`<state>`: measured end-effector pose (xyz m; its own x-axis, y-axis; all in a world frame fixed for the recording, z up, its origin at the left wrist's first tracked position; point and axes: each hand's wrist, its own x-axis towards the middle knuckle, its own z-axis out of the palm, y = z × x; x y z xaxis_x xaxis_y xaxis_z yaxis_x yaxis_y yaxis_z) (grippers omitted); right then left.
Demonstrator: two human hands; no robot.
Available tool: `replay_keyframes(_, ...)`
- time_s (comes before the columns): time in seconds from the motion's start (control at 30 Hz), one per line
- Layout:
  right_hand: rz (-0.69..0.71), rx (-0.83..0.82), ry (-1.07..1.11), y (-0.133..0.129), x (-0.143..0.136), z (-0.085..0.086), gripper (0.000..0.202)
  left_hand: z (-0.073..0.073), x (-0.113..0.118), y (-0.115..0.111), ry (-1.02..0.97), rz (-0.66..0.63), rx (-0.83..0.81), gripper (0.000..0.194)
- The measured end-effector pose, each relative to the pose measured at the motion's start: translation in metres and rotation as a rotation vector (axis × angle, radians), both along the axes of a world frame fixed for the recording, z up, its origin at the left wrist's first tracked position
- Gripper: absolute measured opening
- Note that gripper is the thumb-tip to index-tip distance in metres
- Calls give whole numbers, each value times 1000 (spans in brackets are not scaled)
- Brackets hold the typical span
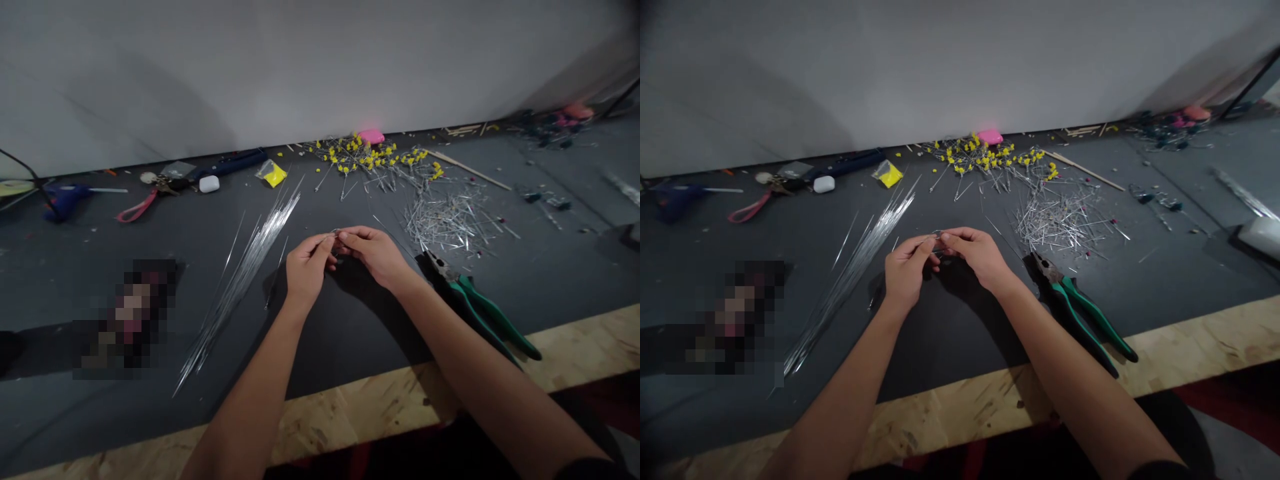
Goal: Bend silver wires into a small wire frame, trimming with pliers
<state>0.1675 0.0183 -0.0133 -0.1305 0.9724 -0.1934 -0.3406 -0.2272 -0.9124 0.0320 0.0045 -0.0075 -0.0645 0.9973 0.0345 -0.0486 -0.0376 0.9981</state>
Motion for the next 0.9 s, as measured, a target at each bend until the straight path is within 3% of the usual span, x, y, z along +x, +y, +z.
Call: replay_keyframes(0.9,-57,92,-136,-2,-3,-3,19,-4,-1,2,-68,-12,-66,23)
